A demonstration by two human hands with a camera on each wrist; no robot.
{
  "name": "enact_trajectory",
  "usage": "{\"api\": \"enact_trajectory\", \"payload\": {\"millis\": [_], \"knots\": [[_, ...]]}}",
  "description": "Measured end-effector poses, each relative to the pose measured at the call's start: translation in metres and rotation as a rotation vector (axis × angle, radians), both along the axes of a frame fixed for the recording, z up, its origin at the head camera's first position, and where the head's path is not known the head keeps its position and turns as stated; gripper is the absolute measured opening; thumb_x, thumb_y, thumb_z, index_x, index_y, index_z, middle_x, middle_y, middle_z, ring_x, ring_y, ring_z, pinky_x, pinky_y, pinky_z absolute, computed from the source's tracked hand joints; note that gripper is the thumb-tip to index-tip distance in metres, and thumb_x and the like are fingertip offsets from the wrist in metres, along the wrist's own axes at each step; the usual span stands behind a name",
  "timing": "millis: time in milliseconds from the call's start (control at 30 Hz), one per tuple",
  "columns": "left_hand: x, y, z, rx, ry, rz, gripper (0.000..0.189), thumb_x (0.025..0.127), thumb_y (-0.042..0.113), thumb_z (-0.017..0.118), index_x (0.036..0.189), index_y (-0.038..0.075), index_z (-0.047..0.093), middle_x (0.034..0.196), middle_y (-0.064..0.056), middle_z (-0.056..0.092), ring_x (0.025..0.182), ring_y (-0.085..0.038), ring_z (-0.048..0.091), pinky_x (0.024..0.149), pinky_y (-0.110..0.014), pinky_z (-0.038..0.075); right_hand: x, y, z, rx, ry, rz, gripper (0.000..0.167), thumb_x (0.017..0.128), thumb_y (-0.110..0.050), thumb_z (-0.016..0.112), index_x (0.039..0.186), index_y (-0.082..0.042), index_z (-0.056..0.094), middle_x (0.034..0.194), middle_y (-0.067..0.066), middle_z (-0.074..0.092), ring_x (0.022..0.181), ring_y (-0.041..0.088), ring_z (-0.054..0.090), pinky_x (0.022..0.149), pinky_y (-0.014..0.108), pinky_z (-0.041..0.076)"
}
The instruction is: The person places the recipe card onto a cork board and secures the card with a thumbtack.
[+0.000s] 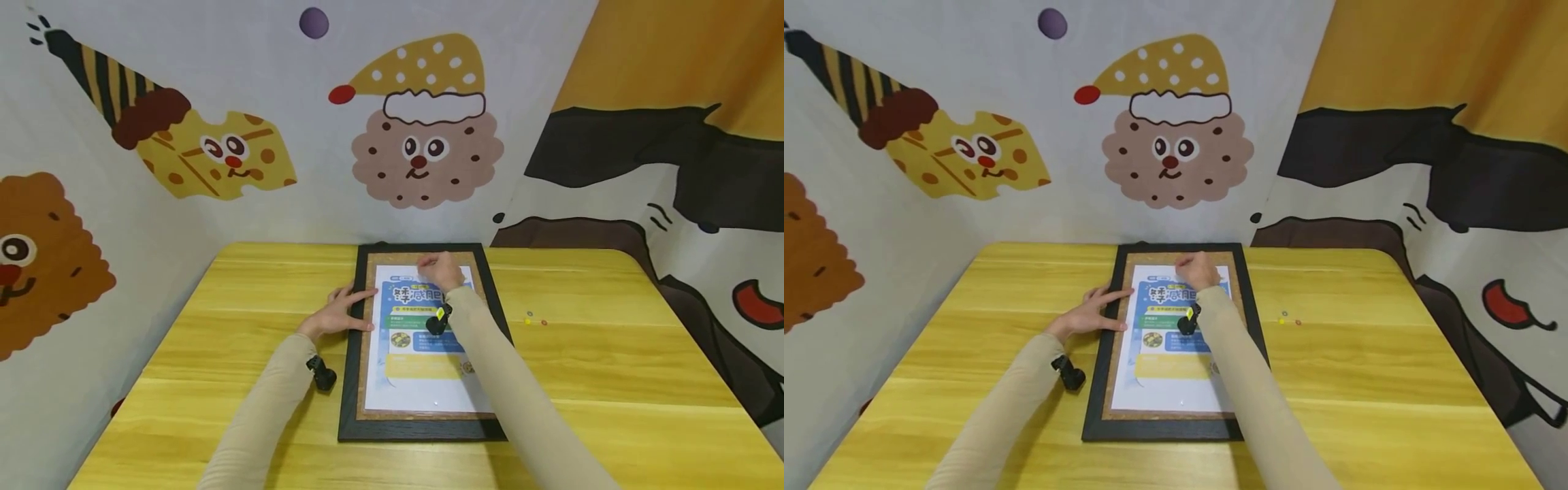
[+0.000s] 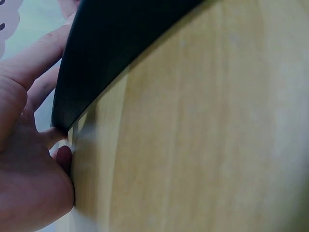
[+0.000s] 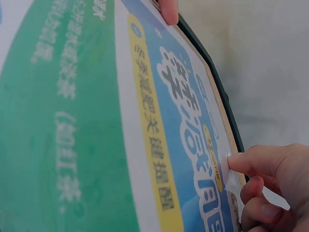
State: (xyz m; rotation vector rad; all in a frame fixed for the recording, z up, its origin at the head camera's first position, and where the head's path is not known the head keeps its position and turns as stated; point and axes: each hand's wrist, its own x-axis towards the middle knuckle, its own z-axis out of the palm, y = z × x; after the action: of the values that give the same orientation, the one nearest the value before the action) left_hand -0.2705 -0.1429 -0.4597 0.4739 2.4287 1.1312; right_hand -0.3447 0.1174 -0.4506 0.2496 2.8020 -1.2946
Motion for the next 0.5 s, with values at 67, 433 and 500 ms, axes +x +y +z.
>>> {"api": "enact_trajectory", "payload": {"millis": [67, 433, 500], "knots": [[0.0002, -0.0002, -0.0002, 0.005, 0.000, -0.001, 0.083, 0.081, 0.031, 0.079, 0.152, 0.024, 0.036, 0.159, -0.017, -0.008, 0.140, -0.042, -0.013, 0.103, -0.071, 0.011, -0.0001, 0.0011, -0.0016, 0.000, 0.005, -0.004, 0.011, 0.087, -0.022, 0.071, 0.094, -0.015, 0.075, 0.098, 0.003, 0.069, 0.093, 0.024, 0.057, 0.088, 0.046, 0.038], [0.0017, 0.0004, -0.0006, -0.006, 0.004, 0.010, 0.083, 0.081, 0.034, 0.079, 0.151, 0.027, 0.036, 0.160, -0.016, -0.007, 0.141, -0.042, -0.012, 0.103, -0.071, 0.012, 0.0051, 0.0070, -0.0068, 0.007, 0.053, 0.040, 0.012, 0.089, -0.020, 0.069, 0.097, -0.012, 0.073, 0.096, 0.006, 0.067, 0.088, 0.025, 0.058, 0.086, 0.048, 0.038], [0.0011, 0.0001, -0.0014, -0.005, 0.005, 0.016, 0.083, 0.081, 0.034, 0.080, 0.151, 0.027, 0.036, 0.160, -0.016, -0.007, 0.141, -0.042, -0.012, 0.102, -0.071, 0.011, 0.0067, 0.0068, -0.0068, 0.011, 0.061, 0.055, 0.011, 0.090, -0.019, 0.068, 0.097, -0.011, 0.072, 0.096, 0.006, 0.066, 0.088, 0.025, 0.057, 0.087, 0.049, 0.037]]}}
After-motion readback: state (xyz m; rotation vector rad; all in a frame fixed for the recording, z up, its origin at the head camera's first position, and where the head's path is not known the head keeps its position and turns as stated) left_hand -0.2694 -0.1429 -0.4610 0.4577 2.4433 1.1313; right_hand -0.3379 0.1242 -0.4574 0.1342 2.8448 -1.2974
